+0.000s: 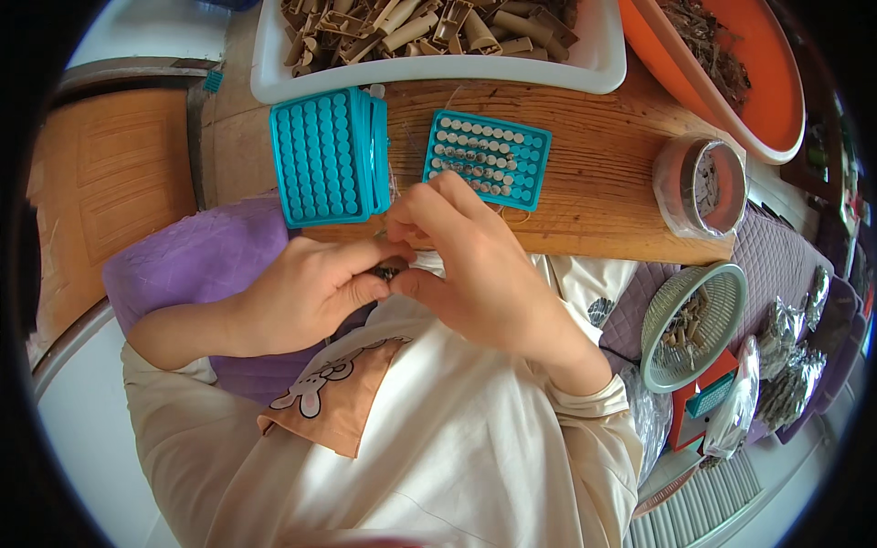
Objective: The person assembles small metallic parts and plastic components into plastic tubes by hand at a workstation.
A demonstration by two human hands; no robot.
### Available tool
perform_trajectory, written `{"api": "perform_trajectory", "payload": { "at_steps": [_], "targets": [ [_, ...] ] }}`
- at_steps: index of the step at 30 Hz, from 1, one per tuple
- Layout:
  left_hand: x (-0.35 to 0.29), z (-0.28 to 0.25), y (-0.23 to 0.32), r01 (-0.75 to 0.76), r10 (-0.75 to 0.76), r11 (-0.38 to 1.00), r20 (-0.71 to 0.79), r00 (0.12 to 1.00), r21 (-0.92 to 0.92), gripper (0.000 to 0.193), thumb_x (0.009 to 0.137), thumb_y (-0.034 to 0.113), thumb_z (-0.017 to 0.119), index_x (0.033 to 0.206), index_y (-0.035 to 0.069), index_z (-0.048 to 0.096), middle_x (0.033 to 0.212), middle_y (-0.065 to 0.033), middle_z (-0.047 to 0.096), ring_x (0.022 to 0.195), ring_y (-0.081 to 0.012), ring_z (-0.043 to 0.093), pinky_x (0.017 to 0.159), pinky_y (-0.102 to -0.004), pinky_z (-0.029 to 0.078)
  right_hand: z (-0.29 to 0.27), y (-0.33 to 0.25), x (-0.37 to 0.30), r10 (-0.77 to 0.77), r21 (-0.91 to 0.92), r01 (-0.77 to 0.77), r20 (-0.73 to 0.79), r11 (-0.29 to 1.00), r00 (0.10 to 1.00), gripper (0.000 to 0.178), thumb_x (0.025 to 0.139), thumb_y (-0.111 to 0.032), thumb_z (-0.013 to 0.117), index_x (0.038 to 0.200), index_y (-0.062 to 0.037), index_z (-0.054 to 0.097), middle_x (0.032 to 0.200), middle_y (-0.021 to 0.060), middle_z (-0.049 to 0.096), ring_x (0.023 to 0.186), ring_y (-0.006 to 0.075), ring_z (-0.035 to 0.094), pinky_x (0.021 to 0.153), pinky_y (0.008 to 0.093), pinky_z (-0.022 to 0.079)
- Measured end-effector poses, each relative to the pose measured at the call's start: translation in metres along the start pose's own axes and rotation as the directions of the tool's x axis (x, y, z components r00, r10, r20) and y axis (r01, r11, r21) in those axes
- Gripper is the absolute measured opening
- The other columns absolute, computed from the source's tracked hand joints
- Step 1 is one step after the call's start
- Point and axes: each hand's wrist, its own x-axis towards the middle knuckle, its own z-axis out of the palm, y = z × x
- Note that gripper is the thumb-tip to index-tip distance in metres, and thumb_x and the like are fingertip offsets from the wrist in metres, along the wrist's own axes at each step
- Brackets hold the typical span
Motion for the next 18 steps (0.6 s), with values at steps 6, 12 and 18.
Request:
{"api": "perform_trajectory", "payload": {
  "at_steps": [6, 12, 18],
  "targets": [
    [0.003, -0.013, 0.012, 0.193, -0.174, 0.980, 0.295, 0.940, -0.039, 0.023, 0.079, 0.005, 0.048, 0.102, 0.001, 0.049, 0.085, -0.0126, 0.057, 0.069, -0.0205, 0.059, 0.062, -0.0266, 0.046, -0.018, 0.013, 0.024, -0.152, 0.038, 0.148, 0.366, 0.988, 0.918, 0.044, 0.049, -0.009, 0.075, 0.086, -0.0013, 0.052, 0.080, 0.0083, 0.051, 0.074, 0.0219, 0.051, 0.066, 0.0292, 0.043],
    [0.007, -0.024, 0.006, 0.300, -0.231, 0.701, 0.192, 0.954, -0.647, 0.024, 0.086, 0.012, 0.041, 0.108, 0.002, 0.044, 0.089, -0.0056, 0.052, 0.075, -0.0108, 0.055, 0.066, -0.0232, 0.046, -0.041, 0.013, 0.071, -0.251, 0.074, 0.249, 0.030, 0.966, 0.967, 0.024, 0.067, -0.015, 0.065, 0.086, -0.0021, 0.056, 0.071, 0.0081, 0.058, 0.064, 0.0163, 0.055, 0.060, 0.0266, 0.044],
    [0.009, -0.026, 0.004, 0.318, -0.283, 0.649, 0.168, 0.944, -0.691, 0.026, 0.086, 0.013, 0.042, 0.109, 0.003, 0.043, 0.091, -0.0072, 0.053, 0.075, -0.0111, 0.056, 0.067, -0.0245, 0.047, -0.048, 0.029, 0.119, -0.122, -0.188, 0.060, -0.333, 0.980, 0.935, 0.018, 0.072, -0.015, 0.060, 0.086, -0.0040, 0.057, 0.064, 0.0067, 0.057, 0.057, 0.0149, 0.054, 0.056, 0.0260, 0.044]
  ]
}}
